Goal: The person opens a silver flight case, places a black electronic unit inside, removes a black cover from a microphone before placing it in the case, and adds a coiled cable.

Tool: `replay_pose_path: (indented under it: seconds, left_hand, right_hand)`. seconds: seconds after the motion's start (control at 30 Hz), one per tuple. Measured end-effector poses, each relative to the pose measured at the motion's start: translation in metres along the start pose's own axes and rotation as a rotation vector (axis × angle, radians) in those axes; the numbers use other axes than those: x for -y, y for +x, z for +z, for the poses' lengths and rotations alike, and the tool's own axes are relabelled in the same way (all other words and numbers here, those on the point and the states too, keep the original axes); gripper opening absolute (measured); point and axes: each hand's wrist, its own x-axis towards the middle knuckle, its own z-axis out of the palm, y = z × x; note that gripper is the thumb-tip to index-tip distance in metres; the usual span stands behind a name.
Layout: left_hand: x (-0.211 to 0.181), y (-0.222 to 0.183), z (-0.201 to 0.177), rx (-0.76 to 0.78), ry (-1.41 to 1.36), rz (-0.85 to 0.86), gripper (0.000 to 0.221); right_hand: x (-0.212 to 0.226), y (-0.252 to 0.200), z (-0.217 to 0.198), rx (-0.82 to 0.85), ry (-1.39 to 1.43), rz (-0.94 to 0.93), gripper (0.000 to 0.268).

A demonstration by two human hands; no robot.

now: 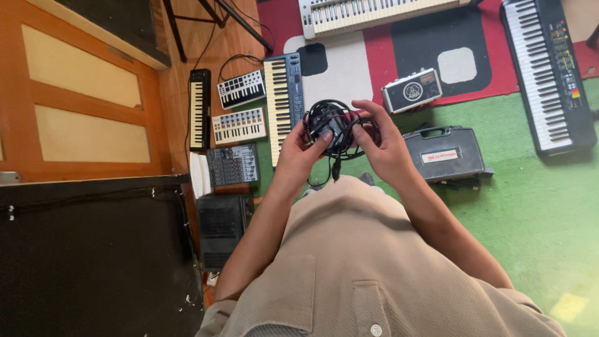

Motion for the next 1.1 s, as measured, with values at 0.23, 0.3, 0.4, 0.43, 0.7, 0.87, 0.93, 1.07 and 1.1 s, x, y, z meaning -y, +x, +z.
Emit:
replay_pose_path:
  seconds: [0.23,0.3,0.4,0.43,0.7,0.87,0.93,1.07,1.1]
  left_hand:
    - [-0.016,-0.002,-0.038,-0.137,-0.015,0.049,0.044]
    - [-0.025,-0.003,-0.048,-0.168,0.047,0.055,0.046]
    - [-0.037,-0.009,-0.059,-0.146,0.021,0.054,0.056]
    - [-0.040,-0.011,-0.062,-0.098,0.020,0.076,0.064]
    - [-0.047,-0.021,-0.069,0.135,-0.319,0.095,0.073]
    - [-0.040,-0.022,-0.058,-0.040,-0.307,0.107,0.057]
    - [-0.038,-0.021,-0.049,-0.087,-0.269,0.144,0.056]
    - [-0.030,-0.025,-0.037,-0.160,-0.283,0.211,0.055]
    - [-0.029,-0.025,-0.033,-0.158,-0.302,0.240,0.055]
  right_hand:
    - [-0.015,0.006,0.019,0.071,0.020,0.031,0.039]
    - [-0.024,0.008,0.023,0.046,0.011,0.061,0.031]
    - [-0.034,0.005,0.032,-0.004,0.074,0.104,0.017]
    - [-0.036,0.006,0.034,-0.007,0.085,0.111,0.015]
    - [-0.038,0.009,0.050,0.005,0.373,0.166,0.014]
    - [-0.030,0.015,0.044,0.075,0.417,0.168,0.015]
    - [-0.024,0.017,0.036,0.126,0.441,0.167,0.014]
    - [-0.017,0.020,0.011,0.201,0.539,0.183,0.024]
    - [-0.017,0.021,0.005,0.219,0.483,0.186,0.026]
